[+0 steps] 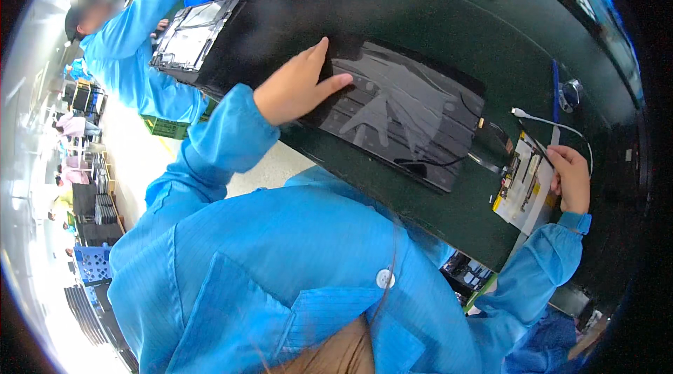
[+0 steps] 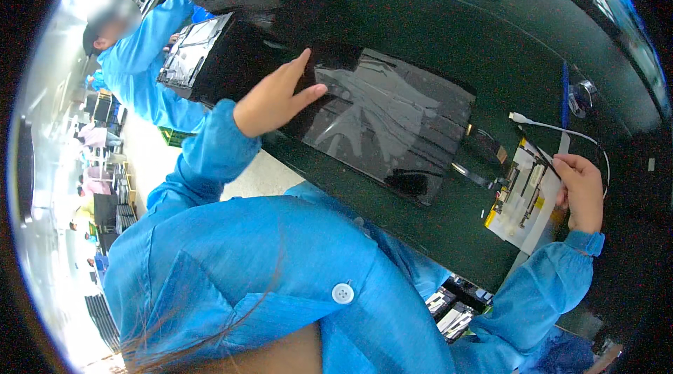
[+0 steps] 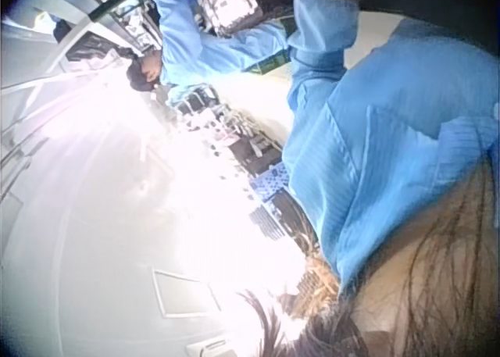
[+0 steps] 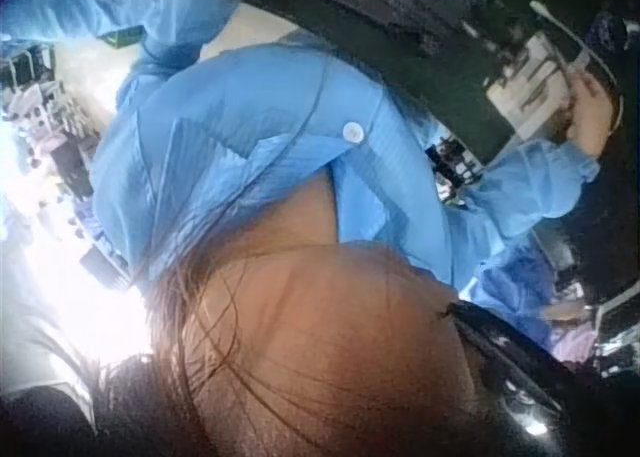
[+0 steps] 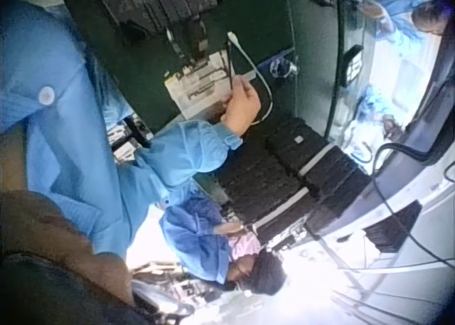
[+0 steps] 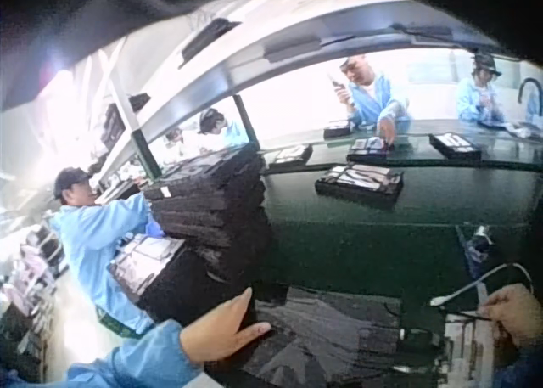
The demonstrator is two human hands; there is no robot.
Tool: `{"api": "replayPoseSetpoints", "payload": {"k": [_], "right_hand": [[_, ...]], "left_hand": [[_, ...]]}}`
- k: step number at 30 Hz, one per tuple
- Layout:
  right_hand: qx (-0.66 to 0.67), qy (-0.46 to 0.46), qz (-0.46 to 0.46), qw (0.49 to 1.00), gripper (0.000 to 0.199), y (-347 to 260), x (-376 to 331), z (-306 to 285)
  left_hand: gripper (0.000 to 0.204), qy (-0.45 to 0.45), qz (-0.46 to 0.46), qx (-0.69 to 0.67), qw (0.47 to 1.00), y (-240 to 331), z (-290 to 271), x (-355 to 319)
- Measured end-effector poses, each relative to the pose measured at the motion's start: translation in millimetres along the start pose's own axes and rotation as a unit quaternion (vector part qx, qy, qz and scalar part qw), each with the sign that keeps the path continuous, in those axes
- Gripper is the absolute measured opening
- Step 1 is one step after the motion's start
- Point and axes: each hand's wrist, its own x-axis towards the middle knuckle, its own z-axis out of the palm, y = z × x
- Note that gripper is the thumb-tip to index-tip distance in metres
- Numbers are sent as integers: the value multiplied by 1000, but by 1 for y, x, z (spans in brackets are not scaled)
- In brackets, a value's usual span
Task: Checking the functionality and assembly of a tablet device at a repair or manufacturing workbench.
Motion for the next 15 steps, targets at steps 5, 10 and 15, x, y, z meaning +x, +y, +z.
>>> {"api": "replayPoseSetpoints", "payload": {"k": [5,10,15], "right_hand": [[-23,8,19,1000,21,-1,5,1],[-19,12,16,1000,21,1,9,1],[-11,9,28,999,21,-1,8,3]], "left_hand": [[48,119,-78,-293,946,6,15,-11],[36,131,-105,-576,800,26,18,-11],[34,112,-83,-674,726,24,25,-7]]}}
